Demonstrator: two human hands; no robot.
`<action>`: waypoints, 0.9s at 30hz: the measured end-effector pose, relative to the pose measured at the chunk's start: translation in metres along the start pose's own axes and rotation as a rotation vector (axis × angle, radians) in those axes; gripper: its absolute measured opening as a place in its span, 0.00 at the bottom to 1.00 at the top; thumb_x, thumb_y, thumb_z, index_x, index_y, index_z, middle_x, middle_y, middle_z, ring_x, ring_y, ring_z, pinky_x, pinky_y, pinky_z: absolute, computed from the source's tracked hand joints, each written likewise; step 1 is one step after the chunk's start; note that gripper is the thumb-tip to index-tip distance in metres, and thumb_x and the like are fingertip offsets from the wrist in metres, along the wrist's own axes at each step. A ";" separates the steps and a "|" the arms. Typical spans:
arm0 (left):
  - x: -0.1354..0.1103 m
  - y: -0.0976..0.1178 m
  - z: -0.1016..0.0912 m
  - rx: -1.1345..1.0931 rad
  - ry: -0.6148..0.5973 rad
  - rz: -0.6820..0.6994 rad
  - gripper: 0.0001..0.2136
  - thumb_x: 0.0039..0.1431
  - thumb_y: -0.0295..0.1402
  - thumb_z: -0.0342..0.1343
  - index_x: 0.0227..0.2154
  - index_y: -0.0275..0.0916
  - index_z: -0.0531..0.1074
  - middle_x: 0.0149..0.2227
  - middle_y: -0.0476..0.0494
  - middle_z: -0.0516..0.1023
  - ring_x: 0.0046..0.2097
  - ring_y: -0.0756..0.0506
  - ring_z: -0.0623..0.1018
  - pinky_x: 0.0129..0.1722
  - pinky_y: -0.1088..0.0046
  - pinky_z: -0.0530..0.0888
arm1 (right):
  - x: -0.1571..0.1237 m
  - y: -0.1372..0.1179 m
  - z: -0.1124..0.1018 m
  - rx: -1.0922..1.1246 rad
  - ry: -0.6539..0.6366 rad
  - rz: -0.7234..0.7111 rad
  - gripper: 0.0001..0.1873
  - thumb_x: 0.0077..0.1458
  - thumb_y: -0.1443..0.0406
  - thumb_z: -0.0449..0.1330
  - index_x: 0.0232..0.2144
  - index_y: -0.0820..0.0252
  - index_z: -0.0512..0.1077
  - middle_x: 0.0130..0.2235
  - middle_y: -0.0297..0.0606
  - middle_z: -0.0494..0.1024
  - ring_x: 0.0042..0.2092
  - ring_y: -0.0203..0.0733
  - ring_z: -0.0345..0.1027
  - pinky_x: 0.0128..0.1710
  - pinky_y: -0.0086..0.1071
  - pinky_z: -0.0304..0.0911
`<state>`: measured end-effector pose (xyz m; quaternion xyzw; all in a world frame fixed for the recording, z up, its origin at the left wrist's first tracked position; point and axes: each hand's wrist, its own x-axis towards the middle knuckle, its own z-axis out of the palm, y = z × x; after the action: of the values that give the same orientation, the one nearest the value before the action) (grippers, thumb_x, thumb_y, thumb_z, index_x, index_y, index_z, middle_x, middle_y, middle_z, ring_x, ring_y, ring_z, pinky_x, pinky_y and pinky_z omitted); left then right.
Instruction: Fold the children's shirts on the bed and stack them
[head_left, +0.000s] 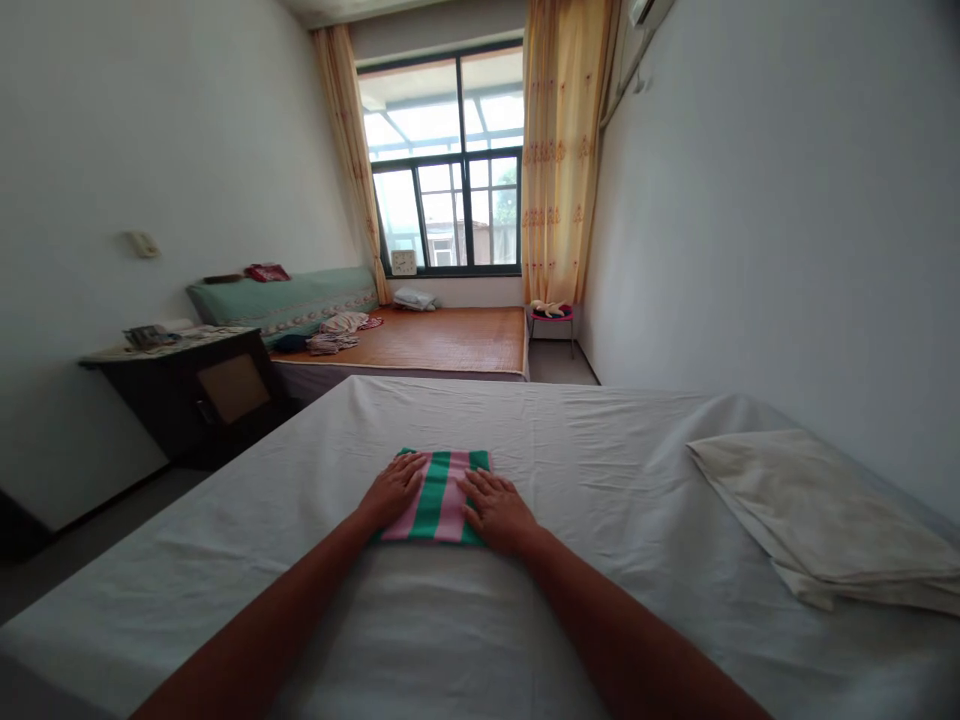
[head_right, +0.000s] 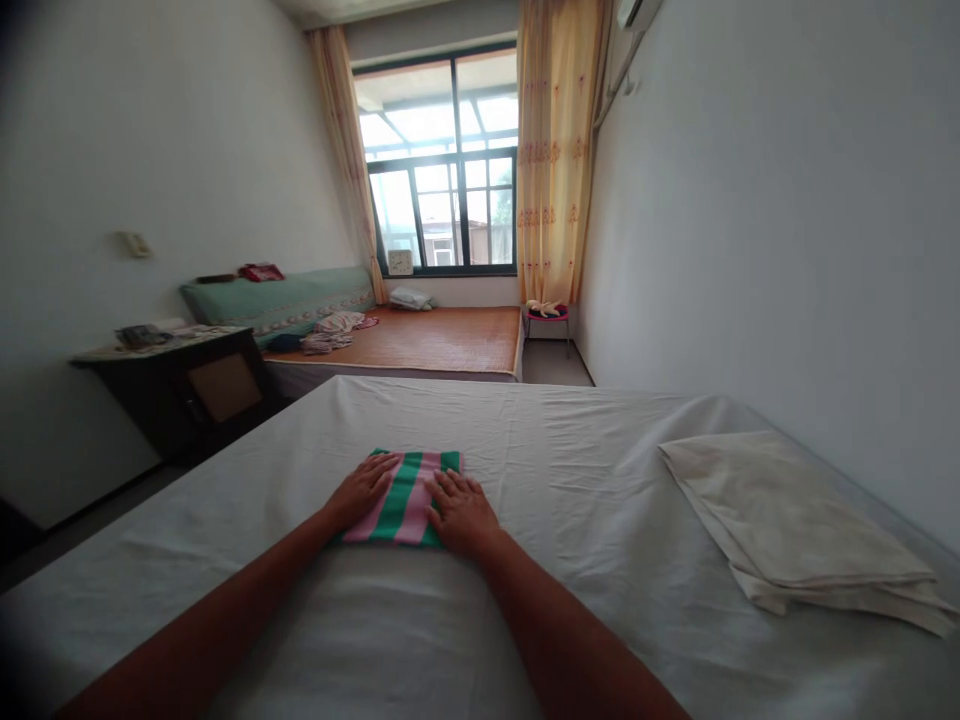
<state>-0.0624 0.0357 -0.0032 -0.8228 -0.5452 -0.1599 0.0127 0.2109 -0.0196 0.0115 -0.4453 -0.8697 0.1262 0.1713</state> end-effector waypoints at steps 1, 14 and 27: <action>0.000 0.001 -0.001 -0.006 -0.002 -0.002 0.22 0.67 0.38 0.37 0.58 0.42 0.66 0.61 0.46 0.67 0.63 0.46 0.63 0.66 0.60 0.53 | -0.001 0.000 -0.001 0.005 0.004 0.002 0.29 0.65 0.51 0.42 0.65 0.50 0.54 0.67 0.35 0.53 0.68 0.45 0.43 0.65 0.45 0.40; -0.003 0.010 -0.001 -0.002 0.032 -0.024 0.22 0.68 0.38 0.36 0.59 0.40 0.65 0.61 0.44 0.67 0.63 0.46 0.63 0.66 0.60 0.54 | 0.014 0.015 -0.002 0.112 0.124 0.043 0.21 0.65 0.57 0.46 0.55 0.49 0.68 0.59 0.34 0.70 0.60 0.43 0.58 0.58 0.42 0.53; -0.010 0.016 -0.002 -0.073 0.061 -0.053 0.21 0.68 0.39 0.39 0.59 0.41 0.65 0.62 0.42 0.66 0.63 0.42 0.63 0.64 0.61 0.58 | 0.015 0.026 0.010 -0.031 0.231 0.154 0.20 0.62 0.60 0.46 0.50 0.51 0.72 0.55 0.38 0.74 0.57 0.45 0.63 0.54 0.44 0.59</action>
<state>-0.0517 0.0197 -0.0012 -0.8029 -0.5599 -0.2047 -0.0049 0.2173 0.0070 -0.0044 -0.5251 -0.8091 0.0735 0.2533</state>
